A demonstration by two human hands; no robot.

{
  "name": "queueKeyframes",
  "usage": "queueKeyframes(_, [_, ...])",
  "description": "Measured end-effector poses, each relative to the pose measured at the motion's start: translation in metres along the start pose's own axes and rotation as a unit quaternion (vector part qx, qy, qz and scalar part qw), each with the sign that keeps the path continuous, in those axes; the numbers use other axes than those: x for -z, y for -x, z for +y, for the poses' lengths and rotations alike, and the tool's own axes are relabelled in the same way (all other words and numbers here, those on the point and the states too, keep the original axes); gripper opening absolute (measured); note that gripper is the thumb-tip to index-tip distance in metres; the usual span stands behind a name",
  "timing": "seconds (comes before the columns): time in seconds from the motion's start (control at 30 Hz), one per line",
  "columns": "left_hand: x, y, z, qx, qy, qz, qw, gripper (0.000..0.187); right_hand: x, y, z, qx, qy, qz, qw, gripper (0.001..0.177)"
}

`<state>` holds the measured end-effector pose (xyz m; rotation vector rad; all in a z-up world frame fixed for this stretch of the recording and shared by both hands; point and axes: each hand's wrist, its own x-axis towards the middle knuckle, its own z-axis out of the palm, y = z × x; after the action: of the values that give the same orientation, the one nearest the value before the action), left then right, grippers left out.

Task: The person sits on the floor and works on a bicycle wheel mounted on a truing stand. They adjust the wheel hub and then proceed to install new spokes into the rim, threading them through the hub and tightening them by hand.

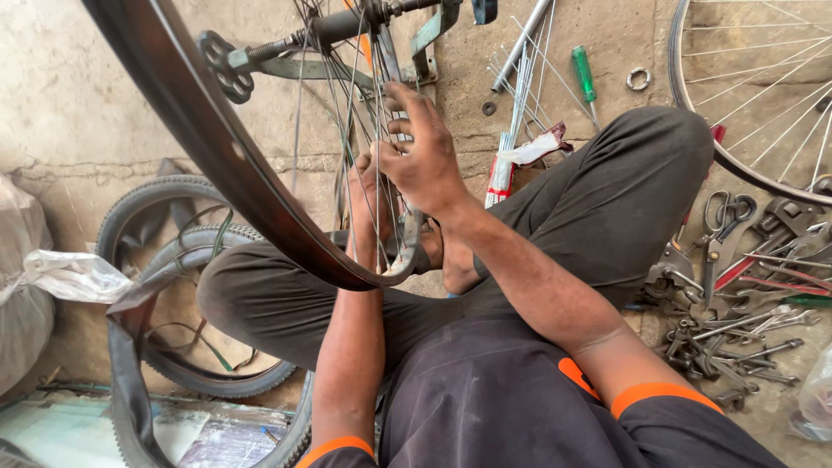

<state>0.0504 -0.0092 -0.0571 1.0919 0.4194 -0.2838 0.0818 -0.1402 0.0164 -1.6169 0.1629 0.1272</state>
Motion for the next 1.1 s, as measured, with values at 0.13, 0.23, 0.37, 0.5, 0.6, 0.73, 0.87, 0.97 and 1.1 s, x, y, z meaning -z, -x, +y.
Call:
queueKeyframes(0.13, [0.02, -0.022, 0.003, 0.023, -0.064, -0.029, 0.997, 0.023, -0.005, -0.004, 0.022, 0.027, 0.015, 0.007, 0.999, 0.075])
queueKeyframes(0.23, [0.019, -0.023, 0.016, -0.016, -0.086, -0.014, 0.996, 0.027, 0.007, -0.023, 0.045, -0.023, -0.212, -0.075, 0.974, 0.072])
queueKeyframes(0.37, [-0.001, -0.007, 0.066, -0.046, -0.256, 0.161, 0.952, 0.049, -0.002, -0.023, 0.062, -0.005, -0.05, -0.018, 0.999, 0.049])
queueKeyframes(0.5, [-0.013, -0.003, 0.107, -0.037, -0.167, 0.019, 0.985, 0.045, -0.006, -0.031, 0.076, -0.005, -0.151, 0.016, 0.988, 0.049])
queueKeyframes(0.6, [-0.017, -0.01, 0.11, 0.018, -0.191, -0.035, 0.981, 0.045, -0.011, -0.038, 0.086, 0.014, -0.195, 0.011, 0.981, 0.036])
queueKeyframes(0.73, [-0.025, -0.032, 0.062, -0.034, -0.199, -0.036, 0.979, 0.046, -0.005, -0.036, 0.088, 0.027, -0.343, -0.071, 0.936, 0.026])
queueKeyframes(0.87, [-0.017, -0.05, 0.029, -0.02, -0.09, -0.003, 0.996, 0.044, 0.004, -0.029, 0.088, 0.037, -0.208, -0.012, 0.977, 0.03])
queueKeyframes(0.97, [-0.016, -0.051, 0.023, -0.058, -0.104, -0.017, 0.993, 0.042, 0.006, -0.023, 0.099, 0.037, -0.187, 0.015, 0.981, 0.027])
queueKeyframes(1.1, [-0.018, -0.051, 0.019, -0.108, -0.19, 0.018, 0.976, 0.048, 0.004, -0.015, 0.111, 0.01, -0.148, 0.068, 0.987, 0.02])
